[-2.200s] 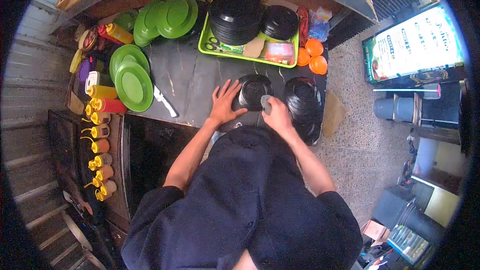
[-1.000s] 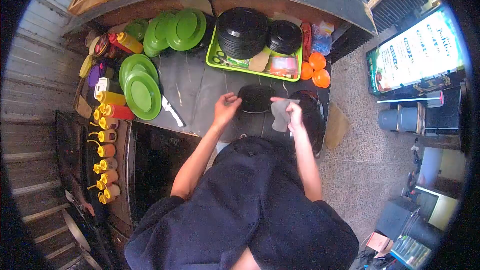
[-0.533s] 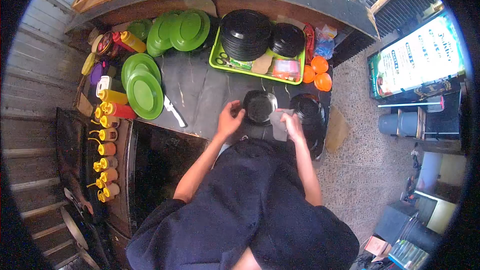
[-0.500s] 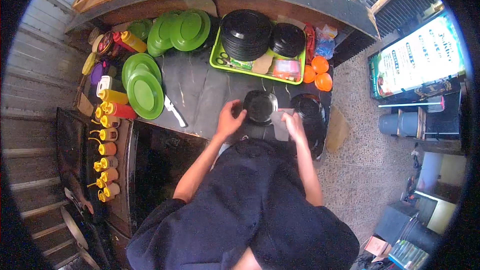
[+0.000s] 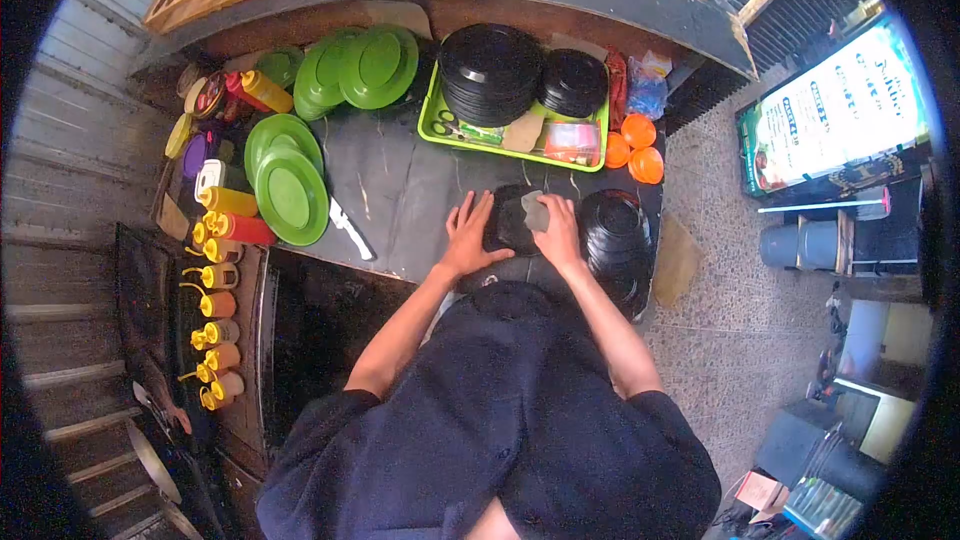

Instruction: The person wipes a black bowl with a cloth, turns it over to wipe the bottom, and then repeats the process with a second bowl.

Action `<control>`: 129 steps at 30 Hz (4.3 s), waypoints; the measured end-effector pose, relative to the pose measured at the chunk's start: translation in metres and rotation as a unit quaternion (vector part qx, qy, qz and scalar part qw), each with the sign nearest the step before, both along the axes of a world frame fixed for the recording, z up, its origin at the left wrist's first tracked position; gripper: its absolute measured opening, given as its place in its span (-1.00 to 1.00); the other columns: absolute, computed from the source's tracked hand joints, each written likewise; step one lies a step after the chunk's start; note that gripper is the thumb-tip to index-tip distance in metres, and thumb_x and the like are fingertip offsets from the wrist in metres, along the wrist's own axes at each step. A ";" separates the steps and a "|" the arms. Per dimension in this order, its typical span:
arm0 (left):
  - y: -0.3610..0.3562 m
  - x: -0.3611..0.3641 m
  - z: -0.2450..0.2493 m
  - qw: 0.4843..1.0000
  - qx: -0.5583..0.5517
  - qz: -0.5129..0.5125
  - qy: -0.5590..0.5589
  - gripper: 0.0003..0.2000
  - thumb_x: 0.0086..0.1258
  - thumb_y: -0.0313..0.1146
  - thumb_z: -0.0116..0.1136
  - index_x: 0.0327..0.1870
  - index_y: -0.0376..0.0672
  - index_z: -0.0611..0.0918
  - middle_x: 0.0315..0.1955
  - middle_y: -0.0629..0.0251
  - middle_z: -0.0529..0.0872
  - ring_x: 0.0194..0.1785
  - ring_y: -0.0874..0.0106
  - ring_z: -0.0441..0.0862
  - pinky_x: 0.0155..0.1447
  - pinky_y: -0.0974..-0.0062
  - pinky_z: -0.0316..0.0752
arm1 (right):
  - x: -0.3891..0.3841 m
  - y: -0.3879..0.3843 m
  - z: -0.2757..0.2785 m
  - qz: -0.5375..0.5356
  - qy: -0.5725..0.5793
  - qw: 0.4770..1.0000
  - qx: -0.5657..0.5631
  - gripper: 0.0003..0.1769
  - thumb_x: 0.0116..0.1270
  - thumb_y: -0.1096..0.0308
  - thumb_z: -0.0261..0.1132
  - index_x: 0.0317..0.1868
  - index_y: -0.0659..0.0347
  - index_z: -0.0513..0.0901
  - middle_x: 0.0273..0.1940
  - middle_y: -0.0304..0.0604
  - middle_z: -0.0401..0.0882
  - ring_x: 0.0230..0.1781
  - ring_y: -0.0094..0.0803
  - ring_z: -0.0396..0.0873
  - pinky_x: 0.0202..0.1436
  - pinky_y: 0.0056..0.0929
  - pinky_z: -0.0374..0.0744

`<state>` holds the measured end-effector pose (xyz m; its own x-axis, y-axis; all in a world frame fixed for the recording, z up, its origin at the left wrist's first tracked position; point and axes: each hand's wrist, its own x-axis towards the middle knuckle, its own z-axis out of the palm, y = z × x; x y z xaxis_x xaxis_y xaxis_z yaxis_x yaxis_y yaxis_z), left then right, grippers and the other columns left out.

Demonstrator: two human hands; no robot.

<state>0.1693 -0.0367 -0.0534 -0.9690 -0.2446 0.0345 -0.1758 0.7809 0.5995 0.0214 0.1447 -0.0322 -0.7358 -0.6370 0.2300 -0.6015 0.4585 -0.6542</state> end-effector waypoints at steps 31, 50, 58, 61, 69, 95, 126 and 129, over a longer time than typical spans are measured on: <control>0.013 -0.001 0.011 0.994 -0.108 0.003 -0.035 0.31 0.05 0.62 0.35 0.70 -0.22 0.26 0.75 0.12 0.13 0.81 -0.04 -0.12 0.71 -0.29 -0.22 | 0.004 -0.035 0.003 0.096 0.029 0.994 0.040 -0.21 -0.02 0.66 0.51 0.33 0.20 0.62 0.28 -0.09 0.53 0.26 0.04 0.50 0.38 -0.10 0.58; 0.010 0.006 0.007 1.000 -0.018 0.010 0.005 0.33 -0.04 0.44 0.58 0.73 -0.15 0.21 0.73 0.16 0.22 0.81 0.04 -0.09 0.73 -0.28 -0.27 | -0.021 0.013 0.025 0.029 -0.132 0.988 0.079 -0.46 0.09 0.56 0.53 0.17 0.25 0.77 0.09 0.00 0.70 0.15 0.04 0.63 0.30 -0.15 0.63; 0.009 0.005 0.005 0.999 -0.022 0.022 -0.004 0.34 -0.11 0.40 0.61 0.72 -0.16 0.24 0.73 0.18 0.21 0.81 0.02 -0.10 0.73 -0.28 -0.28 | 0.012 -0.023 0.007 0.095 -0.033 0.994 0.044 -0.33 -0.06 0.66 0.42 0.20 0.22 0.77 0.18 -0.11 0.69 0.20 -0.01 0.57 0.34 -0.15 0.61; 0.009 0.004 0.007 0.999 -0.023 0.016 -0.021 0.34 -0.10 0.36 0.62 0.72 -0.17 0.23 0.74 0.18 0.19 0.82 0.03 -0.13 0.73 -0.28 -0.28 | 0.019 -0.023 0.007 0.138 -0.045 0.989 0.032 -0.30 -0.08 0.67 0.42 0.21 0.20 0.77 0.22 -0.11 0.69 0.21 -0.03 0.56 0.35 -0.15 0.60; 0.011 0.008 0.001 0.996 -0.088 -0.004 -0.026 0.31 0.00 0.32 0.59 0.73 -0.21 0.17 0.76 0.17 0.13 0.82 0.03 -0.14 0.73 -0.27 -0.28 | 0.005 0.014 0.018 0.273 -0.114 0.952 0.079 -0.45 -0.02 0.51 0.56 0.10 0.15 0.84 0.08 -0.16 0.77 0.10 -0.09 0.62 0.29 -0.18 0.61; 0.016 -0.001 0.011 0.996 -0.088 0.023 -0.011 0.37 -0.03 0.53 0.48 0.77 -0.11 0.15 0.77 0.18 0.10 0.81 0.02 -0.09 0.72 -0.24 -0.21 | 0.016 0.029 0.028 0.078 -0.043 0.983 0.159 -0.45 0.00 0.52 0.55 0.10 0.37 0.78 0.06 0.09 0.75 0.11 0.10 0.67 0.33 -0.10 0.65; 0.006 -0.007 0.016 0.779 0.568 0.239 -0.118 -0.48 0.69 -0.07 0.14 0.48 -0.22 0.57 0.27 0.22 0.70 0.13 0.35 0.76 0.22 0.41 0.60 | 0.007 0.054 -0.020 -0.219 -0.376 0.899 0.045 -0.56 0.37 0.12 0.34 -0.05 0.42 0.74 -0.29 -0.05 0.78 -0.21 -0.18 0.74 -0.02 -0.24 0.62; 0.007 -0.004 0.038 0.794 0.553 0.239 -0.087 -0.49 0.73 -0.08 0.08 0.49 -0.26 0.55 0.33 0.13 0.66 0.18 0.29 0.77 0.26 0.39 0.61 | 0.012 0.059 0.025 -0.237 -0.427 0.870 -0.071 -0.56 0.40 0.11 0.34 -0.03 0.40 0.75 -0.18 -0.13 0.80 -0.12 -0.27 0.73 0.07 -0.32 0.59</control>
<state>0.1656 -0.0297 -0.0157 -0.7232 -0.3732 -0.5811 -0.4488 -0.3855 0.8062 0.0333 0.2039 -0.0073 -0.8487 -0.2258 -0.4782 0.3665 0.4009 -0.8396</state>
